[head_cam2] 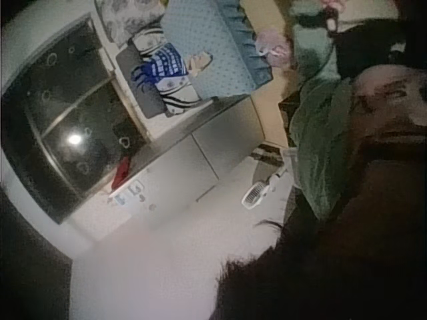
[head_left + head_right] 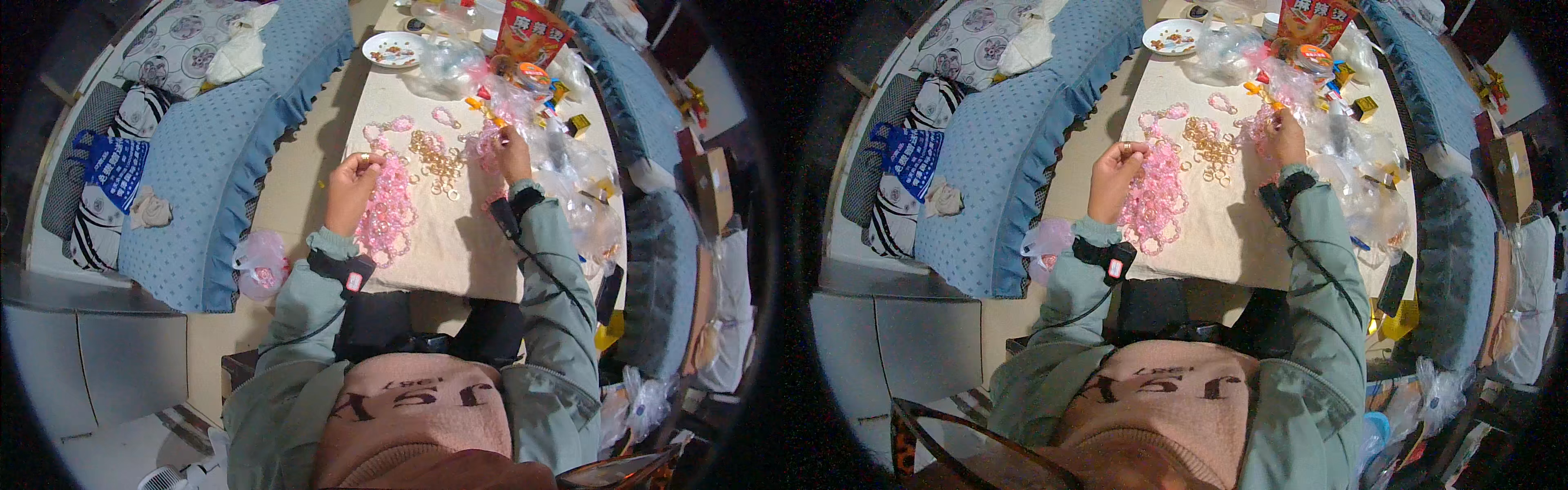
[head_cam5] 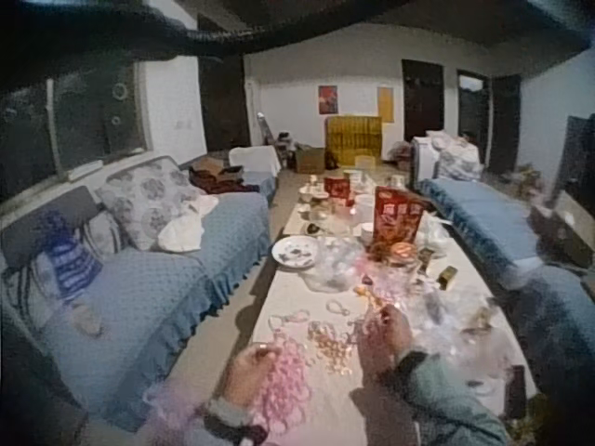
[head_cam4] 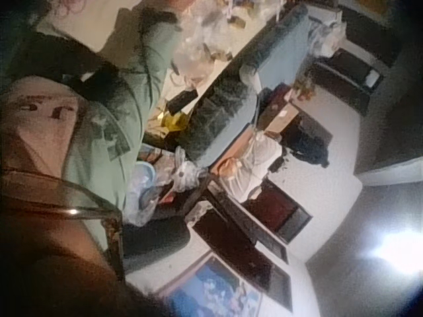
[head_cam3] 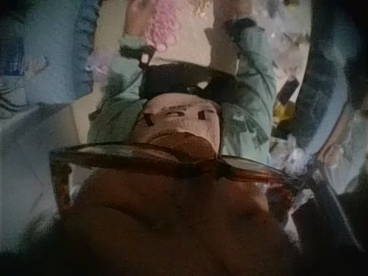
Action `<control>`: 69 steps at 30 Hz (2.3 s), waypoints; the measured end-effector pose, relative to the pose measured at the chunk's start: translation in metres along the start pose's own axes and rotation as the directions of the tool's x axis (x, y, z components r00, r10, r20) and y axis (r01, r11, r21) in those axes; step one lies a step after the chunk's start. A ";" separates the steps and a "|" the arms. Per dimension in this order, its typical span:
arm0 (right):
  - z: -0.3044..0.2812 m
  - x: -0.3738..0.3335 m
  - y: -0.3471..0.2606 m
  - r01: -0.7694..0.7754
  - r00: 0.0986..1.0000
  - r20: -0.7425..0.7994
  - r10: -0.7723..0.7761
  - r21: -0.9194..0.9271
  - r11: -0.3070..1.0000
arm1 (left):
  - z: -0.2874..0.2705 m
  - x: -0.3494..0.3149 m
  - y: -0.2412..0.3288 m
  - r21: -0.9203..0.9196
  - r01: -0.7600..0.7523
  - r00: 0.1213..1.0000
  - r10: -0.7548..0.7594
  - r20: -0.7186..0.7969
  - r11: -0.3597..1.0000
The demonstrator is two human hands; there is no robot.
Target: The person assembles pink beaded keychains at a table, using pliers to open and close small metal jump rings. They pick up beads and rings, link them into short chains, and place finished pieces on the table.
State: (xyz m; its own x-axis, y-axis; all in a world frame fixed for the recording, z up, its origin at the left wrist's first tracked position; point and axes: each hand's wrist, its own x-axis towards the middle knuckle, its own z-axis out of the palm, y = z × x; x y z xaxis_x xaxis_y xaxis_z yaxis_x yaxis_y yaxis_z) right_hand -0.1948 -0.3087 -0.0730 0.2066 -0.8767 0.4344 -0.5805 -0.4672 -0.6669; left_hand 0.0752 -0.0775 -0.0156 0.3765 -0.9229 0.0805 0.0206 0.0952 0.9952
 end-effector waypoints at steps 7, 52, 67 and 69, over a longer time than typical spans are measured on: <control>-0.027 0.002 0.009 -0.204 0.979 0.055 0.196 0.288 0.936 | 0.020 -0.020 0.002 -0.035 -0.033 0.997 0.035 0.062 0.999; -0.077 -0.186 -0.108 -0.607 0.794 0.532 0.292 0.699 0.377 | 0.121 -0.093 -0.042 -0.073 0.186 0.932 -0.152 0.329 0.980; -0.118 -0.204 -0.044 -0.524 0.811 0.473 0.345 0.324 0.788 | 0.093 -0.083 -0.033 0.045 0.371 0.818 -0.349 0.457 0.927; -0.122 -0.206 -0.044 -0.280 0.930 0.282 0.234 0.138 0.950 | 0.095 -0.081 -0.033 0.097 0.398 0.784 -0.393 0.481 0.912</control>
State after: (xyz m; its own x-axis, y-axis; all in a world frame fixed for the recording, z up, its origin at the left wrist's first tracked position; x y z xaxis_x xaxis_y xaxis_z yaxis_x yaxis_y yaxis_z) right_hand -0.3076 -0.0931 -0.0593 0.2788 -0.9572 0.0774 -0.5008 -0.2137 -0.8388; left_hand -0.0440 -0.0411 -0.0496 -0.1586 -0.9401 -0.3018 0.0784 -0.3167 0.9453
